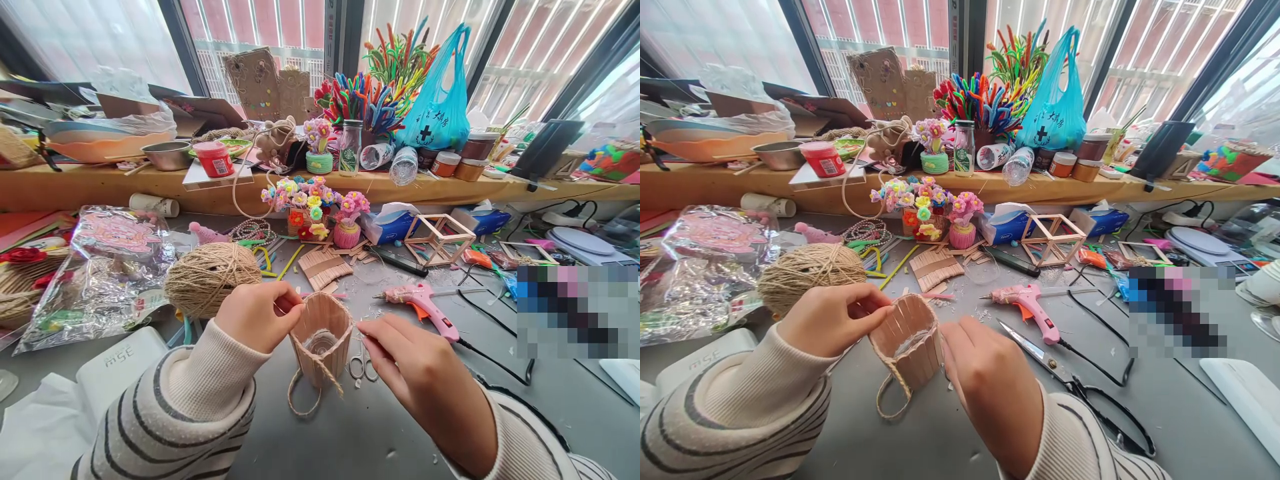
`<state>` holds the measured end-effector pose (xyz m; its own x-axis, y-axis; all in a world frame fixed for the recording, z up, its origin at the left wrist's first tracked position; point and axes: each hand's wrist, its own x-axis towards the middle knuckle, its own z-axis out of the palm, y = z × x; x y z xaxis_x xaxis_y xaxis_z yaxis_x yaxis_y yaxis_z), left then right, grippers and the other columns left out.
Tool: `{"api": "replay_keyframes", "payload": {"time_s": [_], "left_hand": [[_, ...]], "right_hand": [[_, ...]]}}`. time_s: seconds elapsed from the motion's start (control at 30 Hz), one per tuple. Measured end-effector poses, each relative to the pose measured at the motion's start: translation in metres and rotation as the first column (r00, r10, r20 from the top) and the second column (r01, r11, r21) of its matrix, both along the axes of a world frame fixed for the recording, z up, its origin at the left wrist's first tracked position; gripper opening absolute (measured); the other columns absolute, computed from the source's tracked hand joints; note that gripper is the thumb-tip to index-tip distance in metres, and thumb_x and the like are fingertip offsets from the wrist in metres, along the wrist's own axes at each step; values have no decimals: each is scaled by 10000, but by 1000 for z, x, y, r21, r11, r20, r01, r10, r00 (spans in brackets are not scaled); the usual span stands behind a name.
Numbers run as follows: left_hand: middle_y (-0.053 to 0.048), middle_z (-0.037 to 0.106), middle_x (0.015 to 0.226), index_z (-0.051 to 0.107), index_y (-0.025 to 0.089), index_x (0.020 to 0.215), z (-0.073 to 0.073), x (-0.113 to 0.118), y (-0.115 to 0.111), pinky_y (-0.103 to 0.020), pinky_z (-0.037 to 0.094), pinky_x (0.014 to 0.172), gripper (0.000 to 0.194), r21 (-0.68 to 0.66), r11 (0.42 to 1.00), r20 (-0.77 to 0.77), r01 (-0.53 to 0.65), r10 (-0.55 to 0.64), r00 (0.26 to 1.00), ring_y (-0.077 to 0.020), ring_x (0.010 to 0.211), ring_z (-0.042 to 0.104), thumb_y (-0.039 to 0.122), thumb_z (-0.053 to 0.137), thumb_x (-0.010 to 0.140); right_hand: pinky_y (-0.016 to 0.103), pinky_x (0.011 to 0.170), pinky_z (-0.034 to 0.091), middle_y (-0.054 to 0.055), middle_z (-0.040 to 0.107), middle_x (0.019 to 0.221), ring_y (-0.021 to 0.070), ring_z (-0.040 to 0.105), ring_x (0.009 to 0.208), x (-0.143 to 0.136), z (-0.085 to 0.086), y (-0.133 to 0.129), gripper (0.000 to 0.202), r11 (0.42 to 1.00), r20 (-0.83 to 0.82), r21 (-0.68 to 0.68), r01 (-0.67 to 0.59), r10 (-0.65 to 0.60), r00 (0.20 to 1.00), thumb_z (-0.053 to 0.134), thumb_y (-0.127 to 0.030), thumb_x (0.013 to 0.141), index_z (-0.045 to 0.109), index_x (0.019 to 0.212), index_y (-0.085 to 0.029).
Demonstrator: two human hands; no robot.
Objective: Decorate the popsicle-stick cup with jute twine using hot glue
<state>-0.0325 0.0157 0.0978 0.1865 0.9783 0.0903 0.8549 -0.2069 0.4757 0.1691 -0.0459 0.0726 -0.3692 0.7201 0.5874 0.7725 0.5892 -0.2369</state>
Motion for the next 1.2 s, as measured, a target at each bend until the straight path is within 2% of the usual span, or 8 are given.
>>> {"api": "replay_keyframes", "payload": {"time_s": [0.2,0.5,0.7,0.83,0.97,1.1,1.2], "left_hand": [[-1,698,594,660,202,653,0,1,0,-240,470,581,226,-14,1000,-22,12,-12,1000,-151,583,637,351,506,725],[-1,694,612,659,199,662,-4,2,2,-260,451,595,235,-20,1000,-59,10,-11,998,-157,586,631,353,491,719],[-4,693,642,653,195,692,1,3,1,-258,454,615,224,-74,997,-93,2,-9,996,-156,614,636,342,486,721],[0,684,657,675,191,913,3,4,1,-261,459,615,279,-85,996,-134,17,-28,991,-154,584,617,329,493,754],[-4,700,754,602,254,1184,1,6,-2,-262,455,647,414,2,994,-289,106,-101,952,-156,623,618,230,442,803],[-38,694,932,516,338,1283,2,11,-7,-257,441,632,460,-13,991,-488,133,-122,864,-197,786,656,209,395,859],[-46,671,968,485,371,1304,5,14,-8,-255,428,609,453,-61,991,-541,121,-135,830,-212,822,659,226,367,890]], "right_hand": [[260,542,497,55,659,691,161,654,613,-2,0,-1,311,1000,17,3,-4,4,1000,373,-159,931,676,884,-108],[263,523,471,50,638,660,159,635,575,-4,-3,-1,276,1000,33,14,5,-5,999,406,-114,902,678,865,-94],[264,505,461,45,632,669,157,626,563,-4,-4,-3,256,1000,52,16,10,-11,999,413,-116,894,667,876,-102],[263,513,471,38,630,656,154,627,560,-5,-3,-3,246,1000,53,12,9,-9,999,418,-91,882,664,862,-105],[263,536,486,51,648,684,164,652,611,-5,-3,-3,241,1000,57,14,-7,6,998,418,-112,893,658,874,-106],[262,547,491,55,656,694,165,658,630,-4,-3,-3,242,1000,63,9,-28,28,998,414,-126,903,654,871,-108],[266,551,493,54,652,691,166,656,624,-4,-2,-4,238,999,66,1,-35,35,997,422,-127,901,657,871,-105]]}}
